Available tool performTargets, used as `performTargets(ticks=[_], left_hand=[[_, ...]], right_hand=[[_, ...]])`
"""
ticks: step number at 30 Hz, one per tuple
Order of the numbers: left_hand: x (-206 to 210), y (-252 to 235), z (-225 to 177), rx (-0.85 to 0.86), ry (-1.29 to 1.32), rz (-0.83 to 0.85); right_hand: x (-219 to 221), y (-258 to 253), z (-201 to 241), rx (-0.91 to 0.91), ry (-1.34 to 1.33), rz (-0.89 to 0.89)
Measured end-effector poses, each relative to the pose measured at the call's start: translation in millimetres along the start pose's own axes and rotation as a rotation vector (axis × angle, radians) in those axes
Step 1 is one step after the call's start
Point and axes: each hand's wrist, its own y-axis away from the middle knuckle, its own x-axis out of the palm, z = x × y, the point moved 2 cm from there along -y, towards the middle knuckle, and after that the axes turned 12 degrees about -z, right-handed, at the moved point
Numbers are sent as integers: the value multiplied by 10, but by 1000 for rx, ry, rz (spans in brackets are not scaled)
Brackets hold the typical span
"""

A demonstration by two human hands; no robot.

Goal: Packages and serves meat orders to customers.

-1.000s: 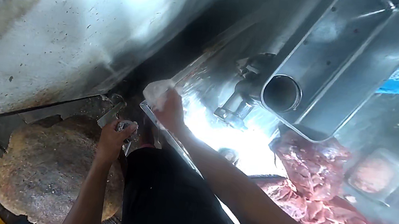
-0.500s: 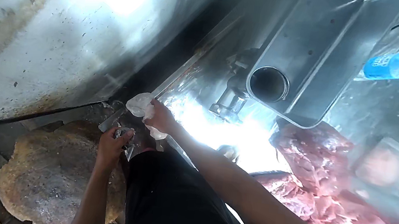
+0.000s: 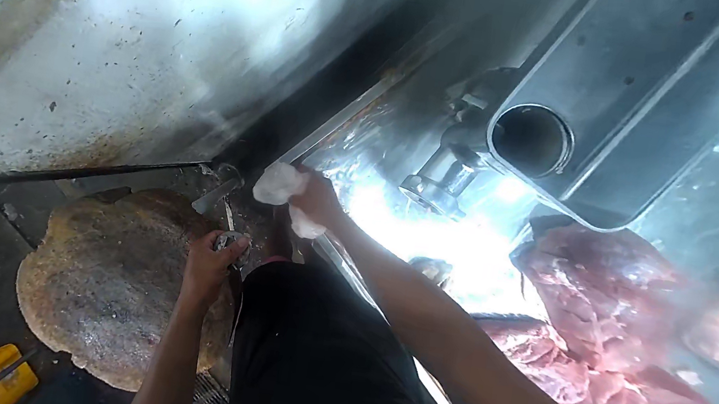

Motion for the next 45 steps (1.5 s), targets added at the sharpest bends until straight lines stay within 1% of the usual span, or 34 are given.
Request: performTargets(ticks=[2, 4, 6, 10, 12, 14, 16, 19, 21, 25, 28, 29, 31, 34, 36, 38, 40, 42, 43, 45], left_hand=[[-14, -4, -21, -10, -4, -9], [-12, -39, -12, 7, -18, -2], [29, -81, -32, 16, -50, 13], [249, -71, -245, 34, -127, 44], [404, -125, -312, 120, -228, 88], [600, -203, -370, 248, -381, 149], [856, -238, -448, 376, -505, 191], [1413, -409, -592, 511, -634, 263], [1728, -423, -656, 596, -734, 338], [2153, -506, -660, 762, -988, 439], [2291, -643, -587, 864, -1291, 499], [2324, -665, -628, 896, -1377, 523], [2374, -687, -697, 928, -1477, 587], [2518, -584, -754, 951, -1545, 709], [2647, -425, -736, 970, -1551, 787], [2831, -202, -616, 997, -1537, 882], [3061, 2, -388, 1081, -1566, 988], [3245, 217, -167, 1194, -1683, 1060], [3299, 347, -100, 1249, -1778, 1049], [3394, 686, -52, 1379, -1959, 931]], right_hand=[[-233, 121, -108, 152, -113, 28], [-463, 301, -248, 254, -244, 21], [-663, 517, -390, 308, -367, -24], [-1043, 1032, -502, 377, -501, -87], [-1186, 1297, -591, 393, -581, -136], [-1294, 1589, -725, 438, -694, -200], [-1403, 1887, -829, 475, -758, -306], [-1586, 2321, -873, 452, -832, -451], [-1694, 2664, -929, 438, -893, -542], [-1857, 3348, -1017, 543, -895, -779], [-1783, 3719, -1206, 670, -856, -946], [-1727, 3798, -1255, 673, -891, -1011], [-1524, 3983, -1293, 616, -1046, -1180], [-1181, 4272, -1252, 586, -1187, -1296], [-1018, 4349, -1153, 609, -1214, -1340], [-911, 4406, -1087, 622, -1247, -1388], [-827, 4501, -1110, 622, -1261, -1453], [-745, 4618, -1141, 618, -1274, -1531], [-687, 4680, -1168, 613, -1294, -1559], [-630, 4801, -1197, 564, -1383, -1615]])
